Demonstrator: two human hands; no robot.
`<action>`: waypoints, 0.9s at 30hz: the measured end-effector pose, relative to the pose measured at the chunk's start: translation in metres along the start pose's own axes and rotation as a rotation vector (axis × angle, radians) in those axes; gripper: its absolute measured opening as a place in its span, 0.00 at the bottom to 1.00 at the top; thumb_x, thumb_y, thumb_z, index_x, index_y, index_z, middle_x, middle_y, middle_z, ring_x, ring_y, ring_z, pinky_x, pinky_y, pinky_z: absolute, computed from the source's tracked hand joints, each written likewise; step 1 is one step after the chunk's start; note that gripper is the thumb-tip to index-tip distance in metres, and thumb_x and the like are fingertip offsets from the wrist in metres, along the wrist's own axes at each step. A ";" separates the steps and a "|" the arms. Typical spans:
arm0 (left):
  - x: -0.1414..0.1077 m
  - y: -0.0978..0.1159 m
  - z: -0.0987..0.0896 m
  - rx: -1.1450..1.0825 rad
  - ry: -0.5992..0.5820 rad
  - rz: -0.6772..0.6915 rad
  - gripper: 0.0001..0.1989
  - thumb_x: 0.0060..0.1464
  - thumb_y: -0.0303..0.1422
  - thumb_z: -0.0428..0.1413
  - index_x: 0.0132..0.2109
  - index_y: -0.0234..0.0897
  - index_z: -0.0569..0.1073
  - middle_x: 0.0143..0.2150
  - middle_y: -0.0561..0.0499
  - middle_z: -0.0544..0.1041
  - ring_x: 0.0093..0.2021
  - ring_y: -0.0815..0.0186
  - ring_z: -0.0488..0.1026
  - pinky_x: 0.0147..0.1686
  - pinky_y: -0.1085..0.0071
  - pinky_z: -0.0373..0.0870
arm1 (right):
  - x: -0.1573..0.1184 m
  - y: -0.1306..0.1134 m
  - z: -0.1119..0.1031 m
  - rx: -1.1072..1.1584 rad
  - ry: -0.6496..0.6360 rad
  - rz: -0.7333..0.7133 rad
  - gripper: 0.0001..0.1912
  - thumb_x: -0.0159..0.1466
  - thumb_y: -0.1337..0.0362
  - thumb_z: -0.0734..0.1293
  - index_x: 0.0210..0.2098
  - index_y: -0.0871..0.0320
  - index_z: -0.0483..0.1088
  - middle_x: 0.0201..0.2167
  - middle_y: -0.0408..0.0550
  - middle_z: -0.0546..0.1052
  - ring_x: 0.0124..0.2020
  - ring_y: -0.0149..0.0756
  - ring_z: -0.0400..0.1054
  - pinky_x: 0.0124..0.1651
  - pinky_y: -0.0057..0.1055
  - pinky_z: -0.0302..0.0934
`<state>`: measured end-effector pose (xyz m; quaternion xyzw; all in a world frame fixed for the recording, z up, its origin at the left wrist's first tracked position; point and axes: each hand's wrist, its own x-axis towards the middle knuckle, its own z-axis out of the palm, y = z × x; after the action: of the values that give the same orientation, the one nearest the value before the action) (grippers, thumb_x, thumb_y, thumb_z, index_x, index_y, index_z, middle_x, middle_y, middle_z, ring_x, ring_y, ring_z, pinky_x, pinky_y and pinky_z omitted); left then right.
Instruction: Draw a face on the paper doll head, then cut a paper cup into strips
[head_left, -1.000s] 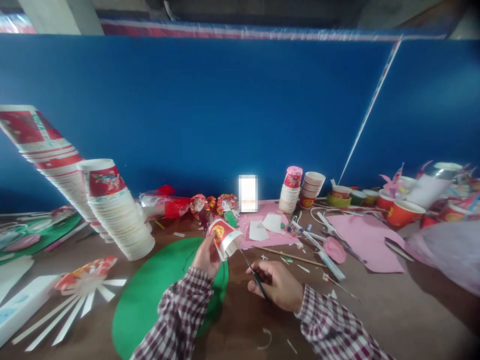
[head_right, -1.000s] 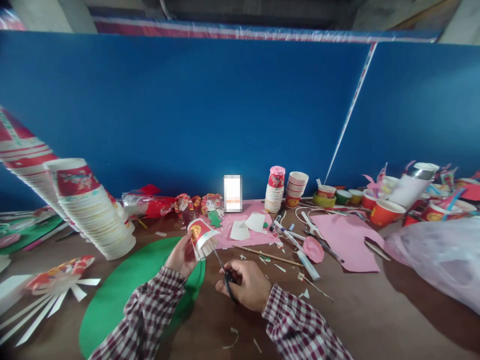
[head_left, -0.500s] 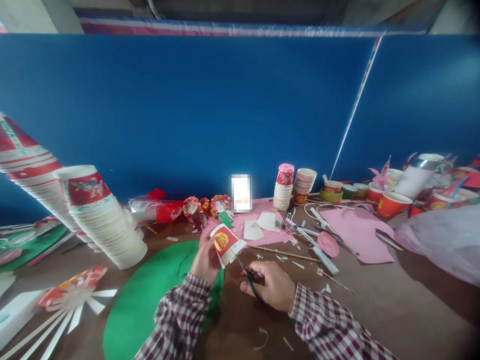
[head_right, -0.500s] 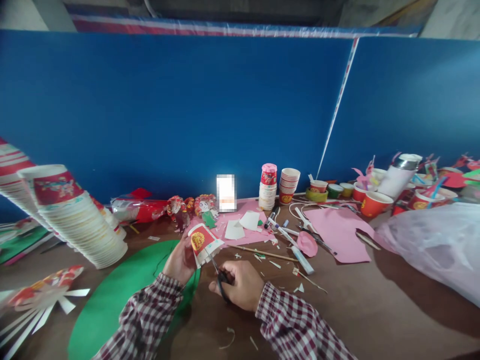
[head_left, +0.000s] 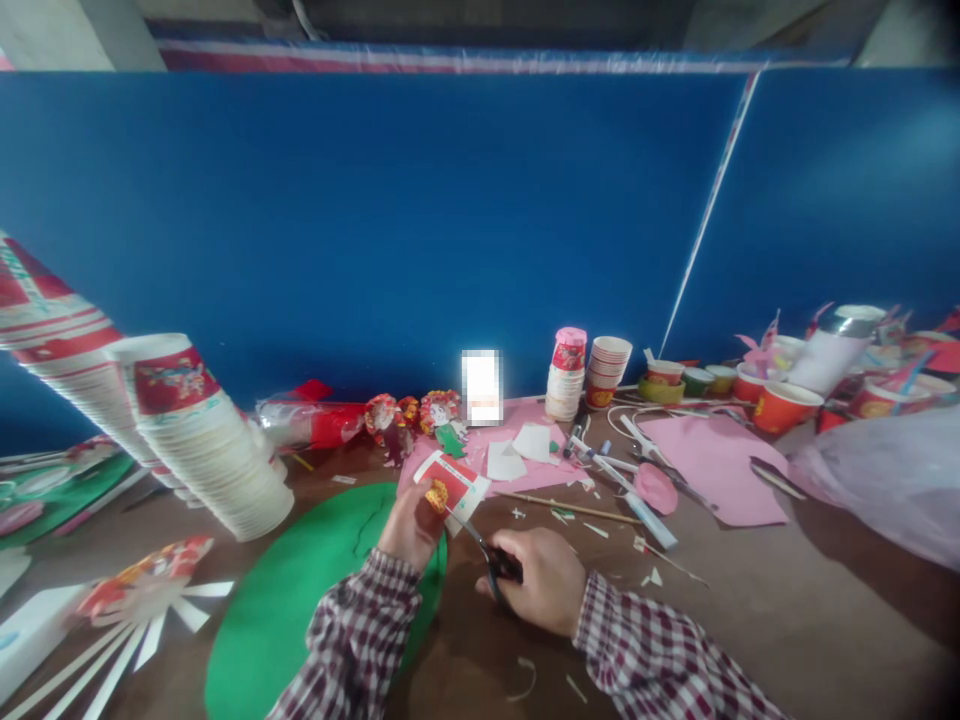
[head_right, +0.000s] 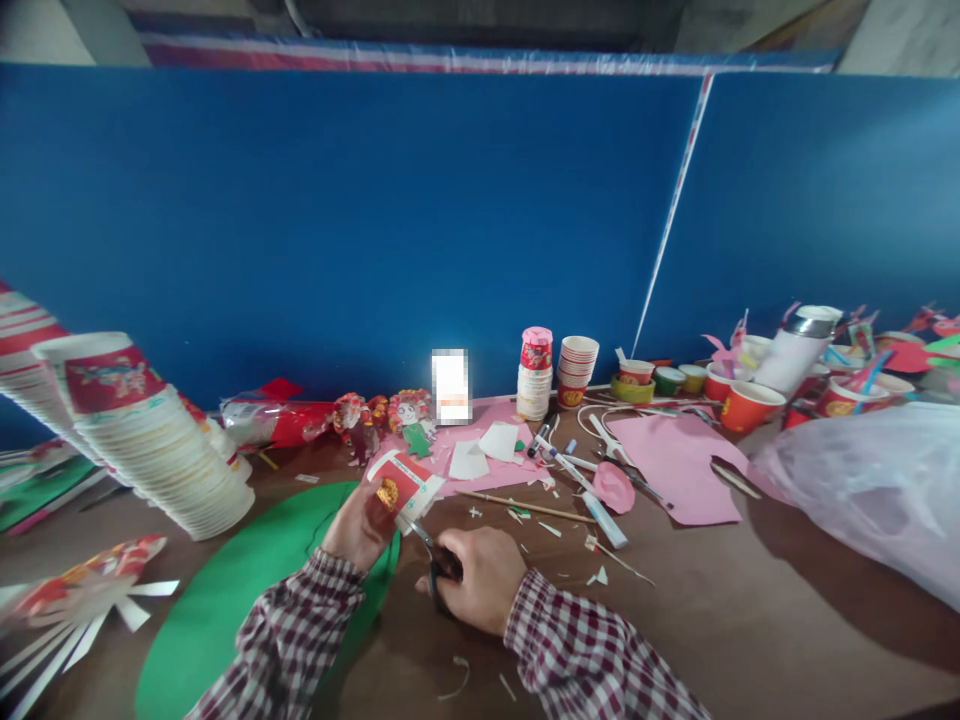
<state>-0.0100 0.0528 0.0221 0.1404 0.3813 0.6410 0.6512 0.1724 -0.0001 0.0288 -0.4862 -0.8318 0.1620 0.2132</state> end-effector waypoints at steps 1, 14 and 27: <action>-0.001 0.001 0.000 -0.004 0.008 -0.011 0.07 0.52 0.23 0.51 0.38 0.31 0.72 0.29 0.47 0.78 0.28 0.66 0.76 0.29 0.72 0.75 | 0.000 0.000 0.000 -0.005 -0.002 0.000 0.17 0.57 0.47 0.63 0.29 0.55 0.68 0.22 0.42 0.74 0.26 0.31 0.68 0.26 0.26 0.44; -0.002 0.000 0.002 0.039 -0.028 -0.025 0.09 0.52 0.27 0.53 0.41 0.30 0.73 0.31 0.46 0.79 0.30 0.64 0.77 0.32 0.70 0.75 | 0.000 -0.002 0.000 -0.052 -0.064 -0.008 0.16 0.54 0.47 0.66 0.34 0.52 0.71 0.27 0.41 0.77 0.30 0.34 0.72 0.28 0.27 0.48; -0.001 0.000 0.001 0.022 0.012 -0.050 0.09 0.51 0.26 0.52 0.40 0.31 0.73 0.29 0.47 0.79 0.28 0.65 0.76 0.30 0.72 0.74 | 0.000 -0.002 0.001 -0.034 -0.057 -0.001 0.16 0.54 0.47 0.67 0.31 0.53 0.71 0.25 0.42 0.77 0.29 0.35 0.71 0.27 0.27 0.47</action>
<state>-0.0089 0.0526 0.0231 0.1341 0.3955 0.6213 0.6630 0.1710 -0.0011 0.0291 -0.4847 -0.8402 0.1617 0.1814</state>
